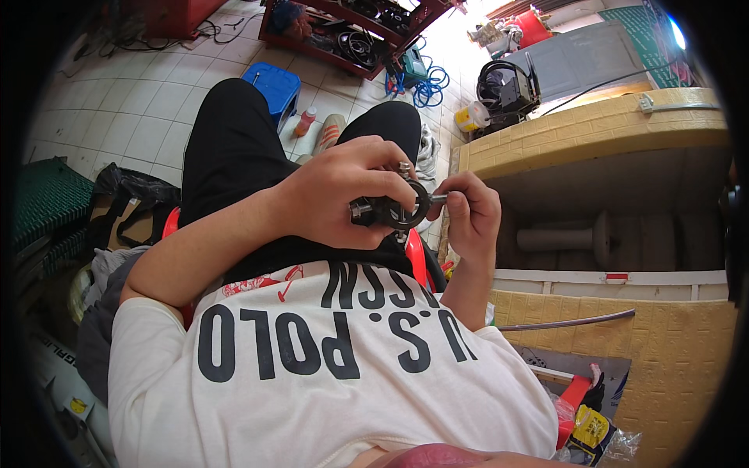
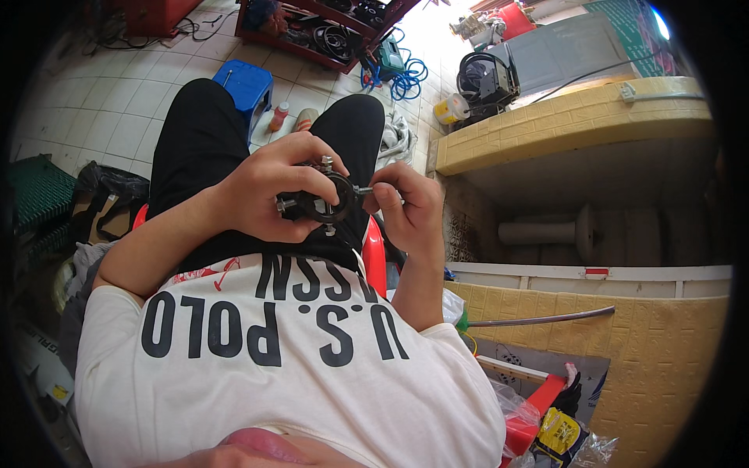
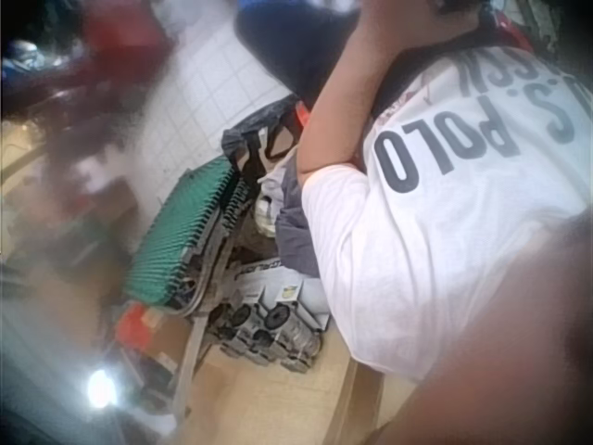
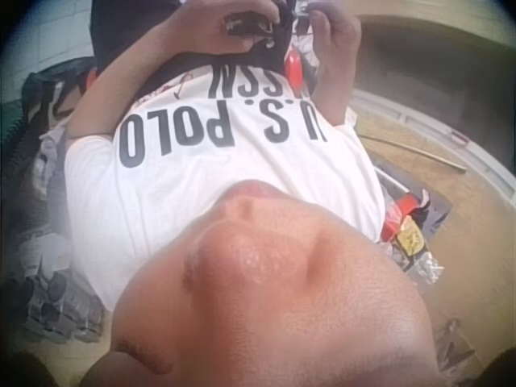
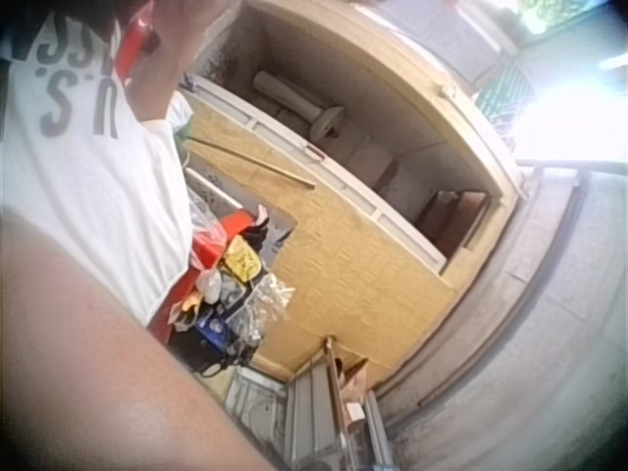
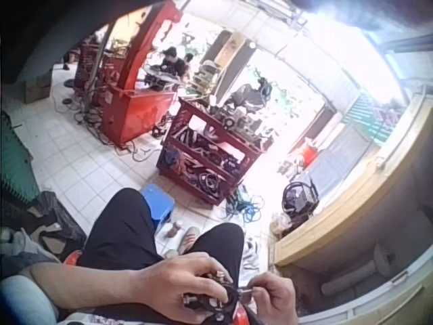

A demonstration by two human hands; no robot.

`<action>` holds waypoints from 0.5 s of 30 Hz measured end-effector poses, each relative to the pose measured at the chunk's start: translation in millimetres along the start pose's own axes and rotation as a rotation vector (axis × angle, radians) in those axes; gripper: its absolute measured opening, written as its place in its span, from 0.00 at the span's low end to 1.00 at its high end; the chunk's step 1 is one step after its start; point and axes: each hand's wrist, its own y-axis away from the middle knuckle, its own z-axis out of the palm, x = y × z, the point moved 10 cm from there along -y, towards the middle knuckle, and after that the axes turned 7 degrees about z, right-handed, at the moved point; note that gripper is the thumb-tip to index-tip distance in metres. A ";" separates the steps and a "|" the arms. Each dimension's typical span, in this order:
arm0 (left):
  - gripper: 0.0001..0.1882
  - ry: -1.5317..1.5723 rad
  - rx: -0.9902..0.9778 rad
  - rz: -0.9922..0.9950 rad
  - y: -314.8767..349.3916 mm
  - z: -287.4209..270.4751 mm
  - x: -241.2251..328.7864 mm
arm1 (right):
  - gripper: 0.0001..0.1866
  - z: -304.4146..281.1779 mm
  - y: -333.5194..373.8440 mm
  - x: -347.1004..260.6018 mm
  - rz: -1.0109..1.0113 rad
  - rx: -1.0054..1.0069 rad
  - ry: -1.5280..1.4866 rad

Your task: The person sits on the floor and uses a screwdriver to tighten a screw on a small mechanical component held in their left hand. They rotate the part to access different angles and continue adjusting the screw throughout the clip.

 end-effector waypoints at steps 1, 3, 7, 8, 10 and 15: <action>0.22 -0.001 0.002 0.005 -0.1 -0.4 0.4 | 0.14 -0.4 0.1 0.2 -0.001 -0.001 0.007; 0.22 -0.001 -0.019 -0.018 0.6 0.9 -0.2 | 0.15 -0.7 0.3 0.9 -0.002 -0.002 0.022; 0.22 -0.010 -0.028 -0.021 0.6 1.3 -0.4 | 0.15 -0.3 0.0 0.4 -0.003 -0.003 0.004; 0.22 -0.010 -0.028 -0.022 0.8 1.3 -0.6 | 0.15 -0.1 -0.2 1.0 -0.006 -0.004 -0.003; 0.22 -0.010 -0.030 -0.025 1.0 1.5 -1.0 | 0.15 0.2 -0.5 2.8 -0.010 -0.006 -0.015; 0.21 -0.001 -0.025 -0.026 1.4 1.6 -2.0 | 0.16 2.0 -1.7 5.9 -0.019 -0.011 -0.044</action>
